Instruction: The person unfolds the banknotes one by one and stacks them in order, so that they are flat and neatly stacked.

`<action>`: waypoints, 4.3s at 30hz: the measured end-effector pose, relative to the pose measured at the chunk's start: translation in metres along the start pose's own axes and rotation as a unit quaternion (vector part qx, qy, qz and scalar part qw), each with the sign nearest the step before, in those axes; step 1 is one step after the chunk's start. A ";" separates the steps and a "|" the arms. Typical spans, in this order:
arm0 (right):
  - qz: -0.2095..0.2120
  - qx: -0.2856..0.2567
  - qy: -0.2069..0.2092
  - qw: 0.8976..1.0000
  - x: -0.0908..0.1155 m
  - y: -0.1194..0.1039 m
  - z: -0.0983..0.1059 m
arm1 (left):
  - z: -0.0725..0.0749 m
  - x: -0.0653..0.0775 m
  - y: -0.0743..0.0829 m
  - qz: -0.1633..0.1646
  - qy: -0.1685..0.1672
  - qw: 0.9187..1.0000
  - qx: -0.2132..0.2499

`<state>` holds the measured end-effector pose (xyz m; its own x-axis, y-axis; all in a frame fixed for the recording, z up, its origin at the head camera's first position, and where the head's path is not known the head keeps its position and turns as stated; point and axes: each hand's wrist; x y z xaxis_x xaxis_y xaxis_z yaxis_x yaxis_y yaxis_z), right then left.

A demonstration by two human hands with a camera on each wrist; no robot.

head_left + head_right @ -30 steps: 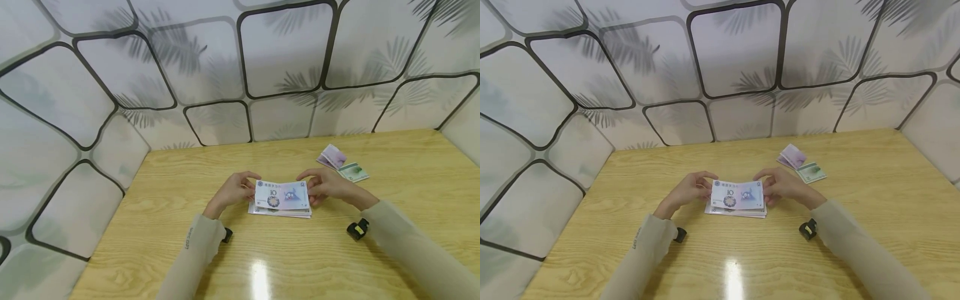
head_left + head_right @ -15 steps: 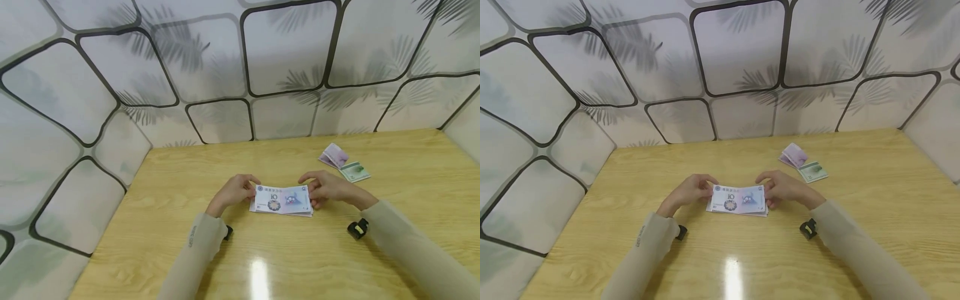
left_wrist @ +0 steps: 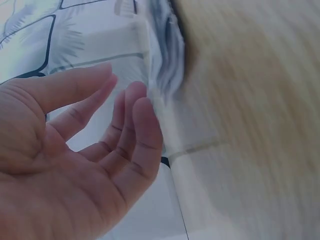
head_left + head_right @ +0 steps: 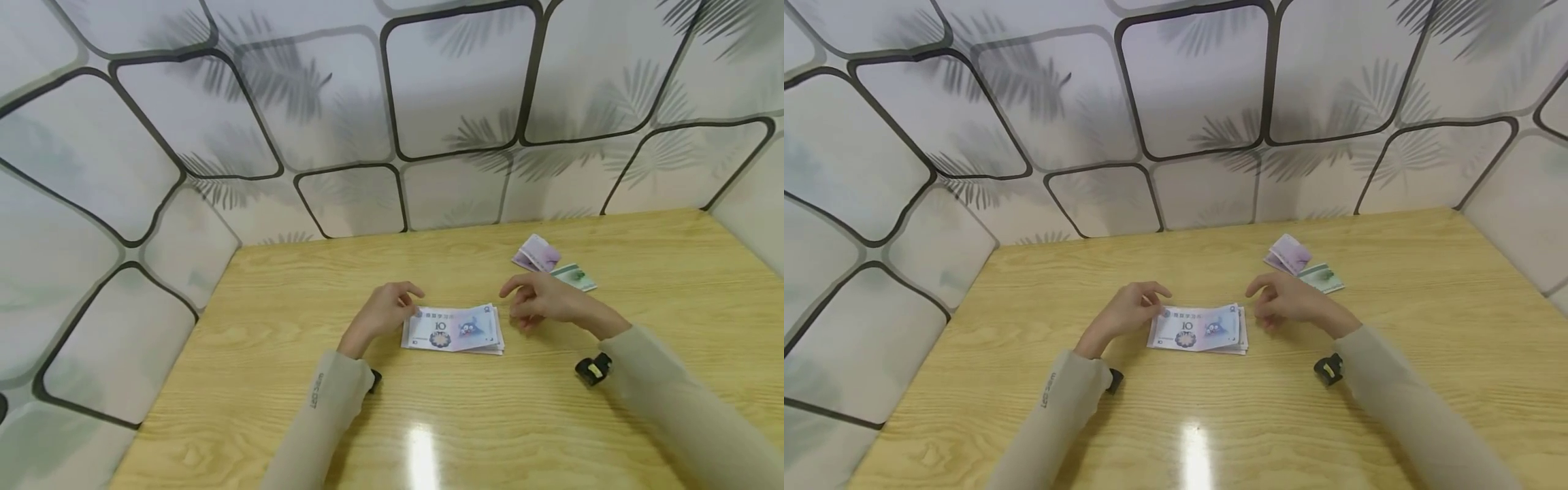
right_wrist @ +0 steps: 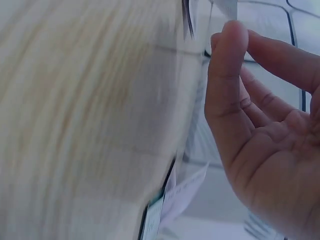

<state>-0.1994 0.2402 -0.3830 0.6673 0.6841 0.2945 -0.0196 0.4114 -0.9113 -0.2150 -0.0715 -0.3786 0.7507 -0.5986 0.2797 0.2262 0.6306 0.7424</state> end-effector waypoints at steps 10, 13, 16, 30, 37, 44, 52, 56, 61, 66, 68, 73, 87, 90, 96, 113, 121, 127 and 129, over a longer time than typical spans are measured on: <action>-0.017 0.025 0.059 0.998 0.021 0.012 0.022 | 0.000 -0.013 0.010 -0.052 0.001 0.998 0.032; -0.022 0.023 0.075 0.997 0.028 0.015 0.028 | -0.001 -0.019 0.014 -0.067 -0.001 0.997 0.048; -0.027 0.012 0.092 0.995 0.034 0.015 0.033 | -0.003 -0.026 0.019 -0.081 -0.008 0.995 0.063; -0.012 -0.003 0.135 0.991 0.047 0.010 0.055 | -0.011 -0.049 0.043 -0.087 -0.028 0.988 0.123; -0.004 -0.016 0.147 0.989 0.044 0.015 0.056 | -0.016 -0.062 0.049 -0.074 -0.024 0.985 0.153; -0.017 -0.004 0.148 0.989 0.043 0.015 0.058 | -0.020 -0.072 0.054 -0.079 -0.025 0.980 0.181; -0.033 -0.015 0.155 0.987 0.037 0.019 0.065 | -0.022 -0.088 0.058 -0.071 -0.021 0.976 0.205; -0.046 -0.006 0.161 0.986 0.035 0.019 0.068 | -0.024 -0.097 0.061 -0.065 -0.016 0.974 0.217; -0.056 -0.008 0.174 0.983 0.034 0.022 0.071 | -0.030 -0.106 0.063 -0.060 -0.021 0.971 0.231; -0.064 -0.011 0.183 0.981 0.034 0.026 0.073 | -0.032 -0.109 0.064 -0.061 -0.023 0.969 0.238; -0.068 -0.015 0.183 0.981 0.033 0.025 0.074 | -0.032 -0.110 0.065 -0.062 -0.022 0.968 0.240; -0.078 -0.025 0.189 0.978 0.030 0.023 0.078 | -0.031 -0.116 0.067 -0.051 -0.016 0.968 0.244; -0.101 0.001 0.199 0.975 0.009 0.027 0.082 | -0.039 -0.132 0.067 -0.029 0.010 0.965 0.259; -0.109 0.011 0.201 0.973 0.006 0.028 0.083 | -0.042 -0.134 0.068 -0.025 0.006 0.966 0.257; -0.129 0.037 0.207 0.969 0.000 0.033 0.082 | -0.047 -0.136 0.070 -0.021 -0.007 0.970 0.243; 0.009 0.123 0.179 0.976 -0.008 0.009 0.065 | -0.048 -0.135 0.081 -0.005 -0.024 0.941 0.338; 0.072 0.150 0.106 0.980 -0.013 -0.002 0.055 | -0.045 -0.128 0.083 -0.016 0.000 0.929 0.370; 0.021 0.136 0.193 0.971 -0.003 -0.004 0.059 | -0.042 -0.128 0.081 -0.028 0.051 0.934 0.352; -0.006 0.127 0.236 0.963 0.001 -0.002 0.062 | -0.041 -0.127 0.079 -0.030 0.052 0.937 0.344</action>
<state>-0.2449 0.2777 -0.3629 0.9316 0.3531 0.0868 -0.1507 0.5923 -0.7915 -0.2676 0.0748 -0.3801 0.8140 -0.5486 0.1909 -0.1567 0.1090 0.9816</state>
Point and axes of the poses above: each hand's wrist, its own x-axis away from the middle knuckle, its own z-axis out of the back of the hand, y = z × x, and after that the axes turned 15 degrees about -y, right-handed
